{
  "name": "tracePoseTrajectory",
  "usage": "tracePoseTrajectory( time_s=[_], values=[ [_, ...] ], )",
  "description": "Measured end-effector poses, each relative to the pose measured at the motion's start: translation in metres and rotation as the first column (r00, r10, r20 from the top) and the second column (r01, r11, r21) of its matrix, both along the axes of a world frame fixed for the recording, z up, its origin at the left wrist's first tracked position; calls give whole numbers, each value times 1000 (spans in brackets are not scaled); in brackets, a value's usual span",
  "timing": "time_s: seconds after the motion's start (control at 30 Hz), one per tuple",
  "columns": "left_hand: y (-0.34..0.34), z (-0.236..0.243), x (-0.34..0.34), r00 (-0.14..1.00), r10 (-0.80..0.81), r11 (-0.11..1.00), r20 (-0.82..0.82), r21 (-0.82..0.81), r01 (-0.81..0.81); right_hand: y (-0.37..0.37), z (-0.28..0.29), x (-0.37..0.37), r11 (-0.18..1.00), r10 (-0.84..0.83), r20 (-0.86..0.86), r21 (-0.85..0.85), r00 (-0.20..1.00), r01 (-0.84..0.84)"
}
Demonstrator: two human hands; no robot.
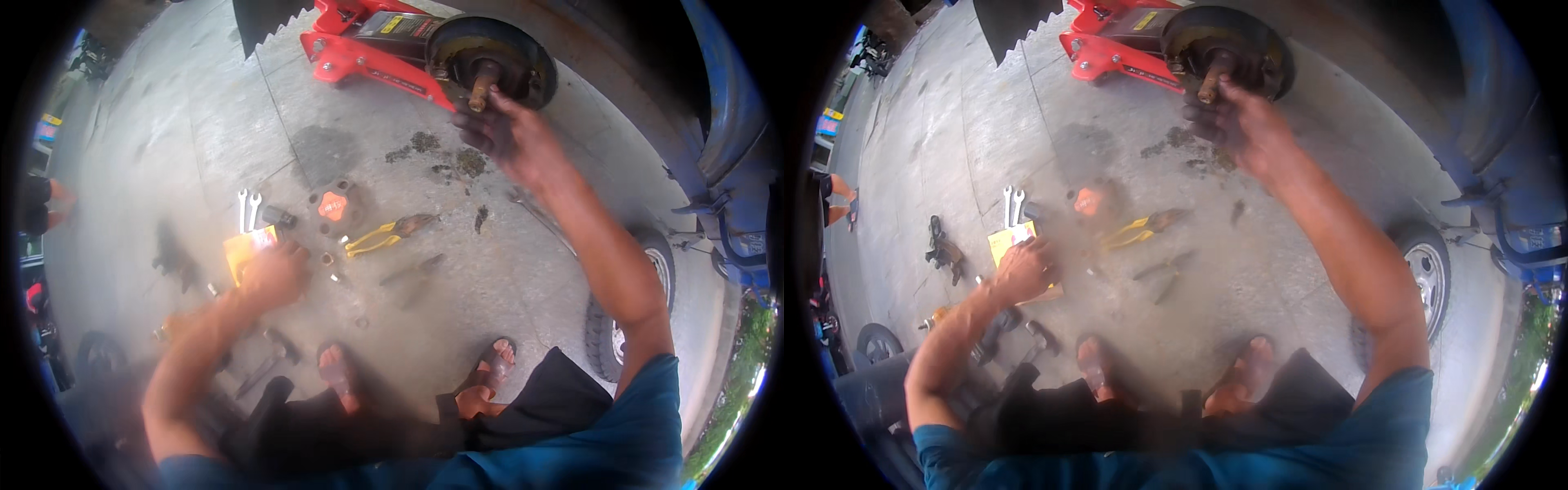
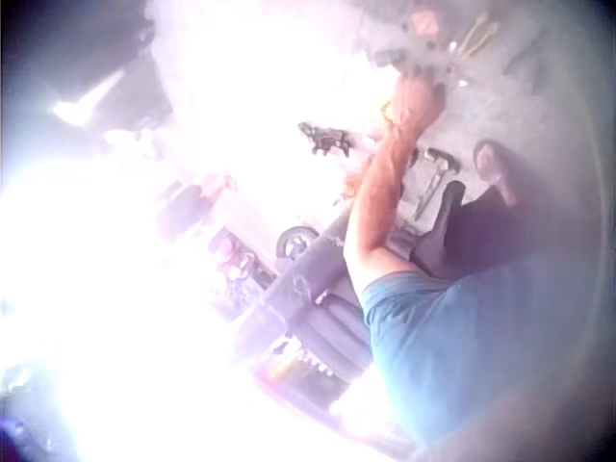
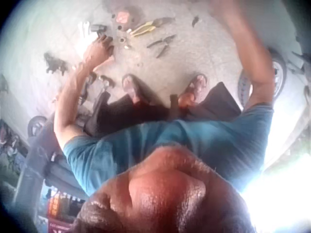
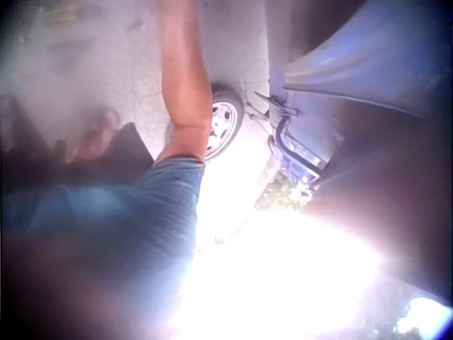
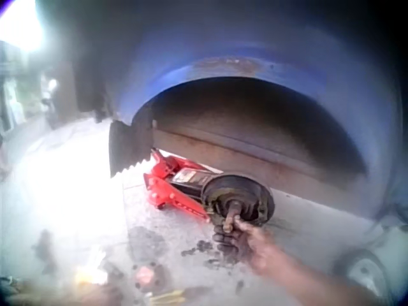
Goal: The person installs brake shoes onto a hub using pliers, hammers a component into place, and then mounts a wheel onto the axle. They then place nuts onto the wheel studs and use a wrench to secure them.
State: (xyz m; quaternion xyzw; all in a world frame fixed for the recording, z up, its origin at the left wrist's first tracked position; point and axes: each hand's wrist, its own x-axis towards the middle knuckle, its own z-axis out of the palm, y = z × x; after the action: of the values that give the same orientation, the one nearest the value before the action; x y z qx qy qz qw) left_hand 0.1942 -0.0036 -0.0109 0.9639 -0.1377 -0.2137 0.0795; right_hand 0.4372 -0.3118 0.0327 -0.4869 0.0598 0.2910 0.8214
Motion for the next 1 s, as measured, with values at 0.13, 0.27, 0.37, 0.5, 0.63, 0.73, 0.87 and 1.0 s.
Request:
tracePoseTrajectory(
  time_s=[0.13, 0.27, 0.37, 0.5, 0.63, 0.73, 0.87, 1.0],
  values=[
    [0, -21, -5, 967, 216, 974, -133, -42, -223, 27, -18, 31, 752, 255, -40, 637, 966, -172],
    [0, -32, -18, 909, 405, 888, -97, -196, -416, 64, -45, 38, 297, 189, 105, 942, 976, -158],
    [10, -33, -37, 858, 487, 834, -163, -205, -512, 73, -47, 37, 14, 229, 39, 999, 973, -43],
    [15, -34, -66, 817, 548, 808, -180, -142, -572, 65, -39, 37, 177, 251, 44, 980, 967, -90],
    [1, -30, -91, 795, 577, 793, -190, -104, -600, 55, -33, 37, 445, 236, 1, 889, 972, -109],
    [-10, -29, -104, 740, 633, 754, -228, -36, -656, 50, -27, 36, 564, 260, -4, 812, 966, -149],
    [-20, -36, -115, 786, 594, 801, -173, 37, -597, 43, -7, 43, 947, 132, -224, 318, 966, -55],
    [-30, -47, -116, 842, 519, 853, -146, 32, -521, 31, 5, 47, 977, 178, -267, -64, 947, -201]
  ],
)
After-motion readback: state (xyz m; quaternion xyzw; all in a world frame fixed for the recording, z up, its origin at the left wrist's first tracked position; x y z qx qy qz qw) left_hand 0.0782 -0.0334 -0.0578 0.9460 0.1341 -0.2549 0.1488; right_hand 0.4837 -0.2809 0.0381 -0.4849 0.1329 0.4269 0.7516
